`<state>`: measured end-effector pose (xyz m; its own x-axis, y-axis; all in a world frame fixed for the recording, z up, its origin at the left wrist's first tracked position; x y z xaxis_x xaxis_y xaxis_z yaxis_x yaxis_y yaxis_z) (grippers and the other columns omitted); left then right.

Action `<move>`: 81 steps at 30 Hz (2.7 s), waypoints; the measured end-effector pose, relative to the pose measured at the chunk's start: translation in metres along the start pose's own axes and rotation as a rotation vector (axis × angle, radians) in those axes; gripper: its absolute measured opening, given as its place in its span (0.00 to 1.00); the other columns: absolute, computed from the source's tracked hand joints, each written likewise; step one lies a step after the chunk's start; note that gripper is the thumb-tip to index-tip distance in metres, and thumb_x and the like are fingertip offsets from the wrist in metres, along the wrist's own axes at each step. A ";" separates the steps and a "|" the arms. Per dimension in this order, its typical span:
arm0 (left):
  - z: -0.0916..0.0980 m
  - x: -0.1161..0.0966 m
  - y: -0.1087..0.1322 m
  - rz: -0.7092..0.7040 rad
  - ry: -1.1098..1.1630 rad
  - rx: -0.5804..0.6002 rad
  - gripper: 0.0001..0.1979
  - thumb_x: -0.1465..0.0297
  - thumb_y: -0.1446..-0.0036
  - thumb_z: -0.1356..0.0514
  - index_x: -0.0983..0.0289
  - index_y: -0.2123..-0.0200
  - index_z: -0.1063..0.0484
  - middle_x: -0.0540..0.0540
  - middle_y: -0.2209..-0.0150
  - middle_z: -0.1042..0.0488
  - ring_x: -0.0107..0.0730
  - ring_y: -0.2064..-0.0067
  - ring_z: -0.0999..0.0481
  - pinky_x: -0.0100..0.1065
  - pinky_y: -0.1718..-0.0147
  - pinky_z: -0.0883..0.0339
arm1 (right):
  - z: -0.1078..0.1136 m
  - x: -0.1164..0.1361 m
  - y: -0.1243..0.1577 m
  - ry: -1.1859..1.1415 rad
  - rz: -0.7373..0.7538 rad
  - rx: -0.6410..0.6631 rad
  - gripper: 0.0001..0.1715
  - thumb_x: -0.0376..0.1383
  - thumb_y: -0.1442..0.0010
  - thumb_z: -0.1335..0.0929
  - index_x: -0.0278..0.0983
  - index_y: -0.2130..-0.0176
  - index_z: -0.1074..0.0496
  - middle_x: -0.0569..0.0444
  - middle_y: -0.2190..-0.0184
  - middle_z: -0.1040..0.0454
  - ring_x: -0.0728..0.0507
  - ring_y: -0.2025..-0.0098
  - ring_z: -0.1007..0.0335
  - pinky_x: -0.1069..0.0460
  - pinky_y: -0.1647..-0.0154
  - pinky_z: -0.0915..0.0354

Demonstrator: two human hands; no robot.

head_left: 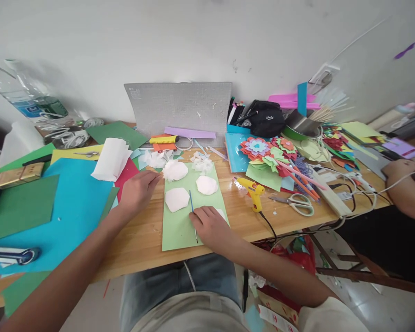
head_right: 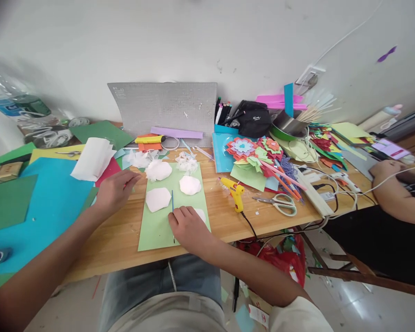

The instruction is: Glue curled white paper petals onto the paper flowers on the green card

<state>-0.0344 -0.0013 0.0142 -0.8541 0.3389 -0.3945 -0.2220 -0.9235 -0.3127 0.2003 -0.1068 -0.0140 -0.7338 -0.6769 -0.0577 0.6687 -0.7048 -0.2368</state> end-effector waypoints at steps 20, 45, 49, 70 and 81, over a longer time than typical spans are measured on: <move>-0.067 -0.096 -0.098 -0.208 -0.303 0.229 0.10 0.71 0.41 0.41 0.65 0.59 0.21 0.63 0.57 0.24 0.49 0.50 0.30 0.42 0.57 0.35 | 0.043 -0.070 0.093 -0.200 -0.697 -0.813 0.05 0.31 0.40 0.33 0.39 0.62 0.28 0.51 0.68 0.27 0.42 0.65 0.29 0.46 0.61 0.31; -0.063 -0.087 -0.116 -0.036 0.092 0.229 0.07 0.70 0.43 0.39 0.64 0.66 0.19 0.59 0.61 0.20 0.41 0.59 0.23 0.36 0.61 0.33 | 0.033 -0.086 0.086 0.008 -0.767 -0.832 0.10 0.33 0.41 0.32 0.36 0.57 0.27 0.45 0.59 0.28 0.38 0.54 0.30 0.40 0.50 0.32; -0.062 -0.088 -0.124 -0.009 0.186 0.228 0.06 0.72 0.44 0.39 0.63 0.65 0.21 0.57 0.64 0.19 0.39 0.61 0.23 0.34 0.60 0.33 | 0.034 -0.076 0.079 0.002 -0.713 -0.829 0.09 0.31 0.41 0.32 0.37 0.57 0.27 0.46 0.60 0.28 0.39 0.56 0.30 0.42 0.52 0.31; -0.066 -0.088 -0.122 -0.086 0.415 0.170 0.07 0.71 0.47 0.40 0.62 0.69 0.20 0.54 0.67 0.19 0.37 0.65 0.23 0.35 0.62 0.34 | 0.031 -0.086 -0.022 -0.691 -0.672 -0.529 0.10 0.36 0.41 0.33 0.38 0.59 0.26 0.52 0.66 0.23 0.45 0.67 0.27 0.49 0.63 0.30; -0.069 -0.090 -0.118 0.156 0.902 0.160 0.09 0.66 0.51 0.36 0.65 0.68 0.22 0.55 0.71 0.22 0.29 0.72 0.27 0.31 0.71 0.34 | -0.011 -0.137 -0.089 -1.160 -0.887 -0.630 0.15 0.44 0.49 0.30 0.36 0.65 0.24 0.52 0.73 0.22 0.44 0.71 0.25 0.48 0.67 0.27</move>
<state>0.1008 0.0898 0.0270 -0.2057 0.1587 -0.9657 -0.2548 -0.9614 -0.1038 0.2405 0.0512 0.0048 -0.1647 -0.1123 0.9799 -0.2740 -0.9492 -0.1549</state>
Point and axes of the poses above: each hand's wrist, its own y-axis away from the middle knuckle, its own z-axis out of the back of the hand, x = y × z, the point moved 2 cm from there along -y, towards the middle knuckle
